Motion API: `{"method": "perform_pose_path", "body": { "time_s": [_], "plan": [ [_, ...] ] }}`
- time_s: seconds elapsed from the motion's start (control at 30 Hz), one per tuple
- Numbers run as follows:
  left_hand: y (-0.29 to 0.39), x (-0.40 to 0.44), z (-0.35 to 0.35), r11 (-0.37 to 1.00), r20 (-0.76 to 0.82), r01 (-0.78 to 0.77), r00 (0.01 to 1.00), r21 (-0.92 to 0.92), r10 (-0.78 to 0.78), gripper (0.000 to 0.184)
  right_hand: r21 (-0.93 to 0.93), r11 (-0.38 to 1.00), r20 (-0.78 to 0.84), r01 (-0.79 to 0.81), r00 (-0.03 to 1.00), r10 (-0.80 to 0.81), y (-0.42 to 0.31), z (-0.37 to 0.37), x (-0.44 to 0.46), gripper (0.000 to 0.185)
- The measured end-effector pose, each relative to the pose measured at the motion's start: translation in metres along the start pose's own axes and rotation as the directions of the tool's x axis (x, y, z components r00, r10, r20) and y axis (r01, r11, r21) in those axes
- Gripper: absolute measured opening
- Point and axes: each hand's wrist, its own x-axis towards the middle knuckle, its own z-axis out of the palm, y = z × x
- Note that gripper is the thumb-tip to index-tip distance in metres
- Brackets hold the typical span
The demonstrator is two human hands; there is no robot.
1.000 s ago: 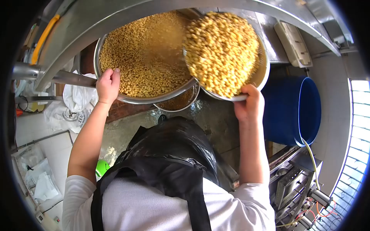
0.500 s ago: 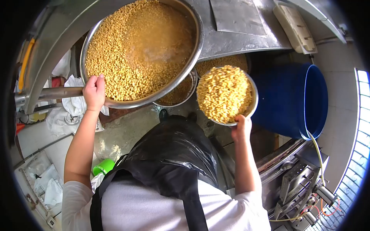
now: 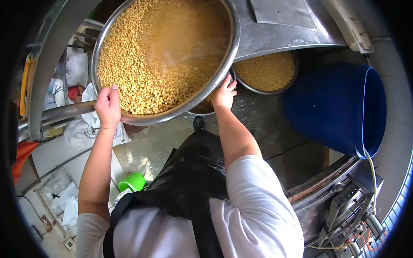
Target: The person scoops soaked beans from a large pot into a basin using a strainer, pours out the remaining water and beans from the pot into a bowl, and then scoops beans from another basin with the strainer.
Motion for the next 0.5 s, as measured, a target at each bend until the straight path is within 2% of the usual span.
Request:
{"method": "perform_pose_path", "body": {
  "time_s": [0.03, 0.07, 0.1, 0.17, 0.3, 0.33, 0.43, 0.47, 0.5],
  "plan": [
    [0.001, 0.0, 0.0, 1.0, -0.003, -0.015, 1.0, -0.002, 0.015, 0.041, -0.123, 0.988, -0.003, 0.089, 0.996, -0.09, 0.005, 0.006, 0.002, 0.092],
    [0.0, 0.0, 0.0, 1.0, -0.002, 0.002, 1.0, -0.007, -0.002, 0.04, -0.214, 0.948, -0.036, 0.234, 0.968, -0.247, 0.023, 0.025, 0.01, 0.085],
    [-0.001, 0.0, 0.0, 1.0, -0.002, 0.003, 1.0, -0.012, -0.003, 0.04, -0.218, 0.948, -0.037, 0.233, 0.968, -0.246, 0.026, 0.027, 0.009, 0.085],
    [-0.002, 0.0, -0.001, 1.0, 0.01, 0.013, 1.0, 0.006, -0.013, 0.039, -0.278, 0.849, 0.015, 0.449, 0.886, -0.463, 0.034, 0.027, 0.006, 0.072],
    [0.0, 0.0, -0.001, 1.0, 0.01, -0.003, 1.0, -0.023, 0.003, 0.039, -0.252, 0.782, 0.096, 0.57, 0.819, -0.565, 0.019, -0.008, -0.026, 0.061],
    [0.001, 0.0, -0.002, 1.0, 0.009, -0.012, 1.0, -0.012, 0.012, 0.039, -0.36, 0.685, 0.067, 0.633, 0.75, -0.658, 0.02, -0.006, -0.028, 0.061],
    [0.001, -0.001, -0.001, 1.0, 0.016, -0.018, 1.0, -0.006, 0.018, 0.039, -0.355, 0.681, 0.053, 0.64, 0.741, -0.669, 0.016, -0.013, -0.024, 0.06],
    [0.001, 0.0, -0.002, 1.0, 0.022, -0.021, 1.0, -0.012, 0.021, 0.039, -0.314, 0.731, 0.049, 0.605, 0.78, -0.624, 0.013, -0.014, -0.018, 0.06],
    [0.001, 0.0, -0.002, 1.0, 0.027, -0.024, 0.999, -0.018, 0.025, 0.039, -0.284, 0.774, 0.123, 0.566, 0.822, -0.556, 0.01, -0.019, -0.011, 0.06]
  ]
}}
